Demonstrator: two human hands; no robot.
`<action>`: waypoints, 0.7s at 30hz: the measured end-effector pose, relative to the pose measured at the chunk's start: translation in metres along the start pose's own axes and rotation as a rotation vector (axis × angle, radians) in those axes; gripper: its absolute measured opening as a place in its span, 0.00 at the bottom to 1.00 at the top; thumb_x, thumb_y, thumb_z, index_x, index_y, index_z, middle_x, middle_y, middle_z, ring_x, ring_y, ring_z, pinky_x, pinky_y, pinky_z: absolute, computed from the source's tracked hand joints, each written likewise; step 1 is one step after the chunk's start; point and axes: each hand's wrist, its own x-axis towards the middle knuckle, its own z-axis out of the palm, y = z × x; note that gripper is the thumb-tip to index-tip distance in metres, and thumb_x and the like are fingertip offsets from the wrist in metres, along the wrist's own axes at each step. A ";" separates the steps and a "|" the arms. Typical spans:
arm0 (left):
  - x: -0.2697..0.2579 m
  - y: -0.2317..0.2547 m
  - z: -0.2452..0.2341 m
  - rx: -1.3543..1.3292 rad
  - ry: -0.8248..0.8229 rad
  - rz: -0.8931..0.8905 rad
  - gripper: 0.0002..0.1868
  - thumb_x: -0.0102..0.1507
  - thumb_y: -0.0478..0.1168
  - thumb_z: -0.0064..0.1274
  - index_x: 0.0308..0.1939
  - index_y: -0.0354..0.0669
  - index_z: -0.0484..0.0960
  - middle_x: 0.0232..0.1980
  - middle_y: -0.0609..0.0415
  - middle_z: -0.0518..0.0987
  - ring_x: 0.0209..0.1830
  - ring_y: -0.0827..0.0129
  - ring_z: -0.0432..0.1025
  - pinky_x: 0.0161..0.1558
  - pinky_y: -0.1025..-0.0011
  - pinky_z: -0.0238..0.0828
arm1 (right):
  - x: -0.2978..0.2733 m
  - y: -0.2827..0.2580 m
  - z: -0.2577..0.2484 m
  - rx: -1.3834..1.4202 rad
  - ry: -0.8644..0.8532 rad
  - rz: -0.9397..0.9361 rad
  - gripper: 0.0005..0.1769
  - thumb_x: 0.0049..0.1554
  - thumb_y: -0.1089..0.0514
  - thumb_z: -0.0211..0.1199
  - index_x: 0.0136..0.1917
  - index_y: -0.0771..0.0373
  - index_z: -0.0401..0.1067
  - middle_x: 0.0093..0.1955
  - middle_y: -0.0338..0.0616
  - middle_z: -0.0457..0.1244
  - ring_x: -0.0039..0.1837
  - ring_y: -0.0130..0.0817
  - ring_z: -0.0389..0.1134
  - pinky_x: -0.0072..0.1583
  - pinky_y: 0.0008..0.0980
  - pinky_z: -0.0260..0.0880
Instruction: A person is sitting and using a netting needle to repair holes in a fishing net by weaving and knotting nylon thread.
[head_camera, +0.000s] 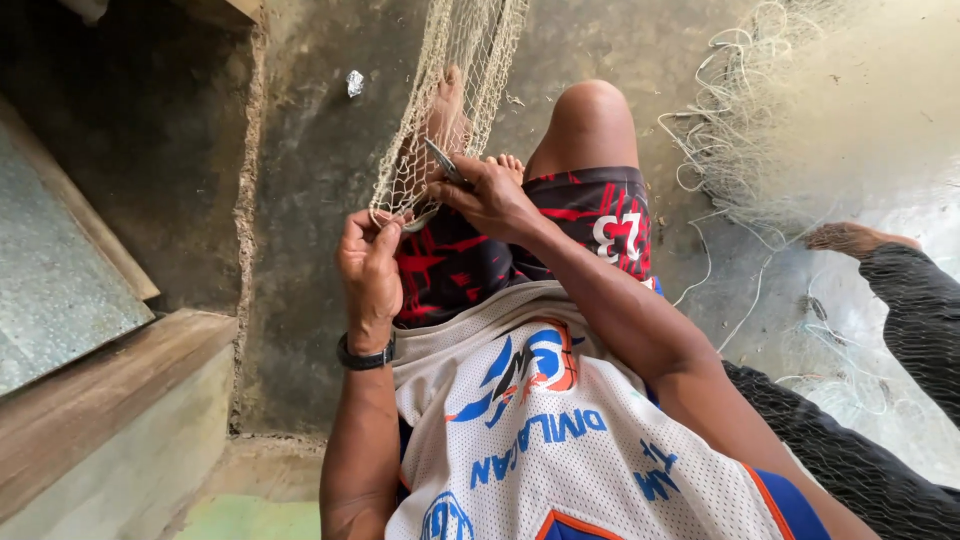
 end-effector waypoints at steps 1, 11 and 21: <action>0.000 -0.001 0.002 -0.001 -0.001 -0.002 0.06 0.65 0.29 0.52 0.45 0.36 0.75 0.43 0.44 0.78 0.45 0.61 0.79 0.46 0.66 0.82 | 0.000 0.002 0.003 -0.001 0.001 0.002 0.07 0.63 0.55 0.64 0.53 0.56 0.76 0.40 0.44 0.66 0.47 0.35 0.69 0.52 0.36 0.67; -0.003 0.012 0.005 -0.135 -0.097 -0.093 0.12 0.66 0.37 0.52 0.52 0.39 0.72 0.44 0.47 0.80 0.40 0.68 0.79 0.38 0.82 0.77 | -0.012 0.023 0.020 0.229 0.214 -0.009 0.11 0.61 0.54 0.67 0.56 0.58 0.75 0.39 0.39 0.68 0.44 0.25 0.66 0.48 0.26 0.68; -0.005 0.009 0.002 -0.118 -0.100 -0.078 0.17 0.63 0.36 0.56 0.53 0.41 0.70 0.49 0.48 0.77 0.45 0.68 0.77 0.45 0.78 0.77 | -0.057 -0.002 0.011 0.372 0.037 0.307 0.13 0.65 0.53 0.54 0.51 0.63 0.74 0.26 0.48 0.63 0.29 0.34 0.68 0.33 0.30 0.70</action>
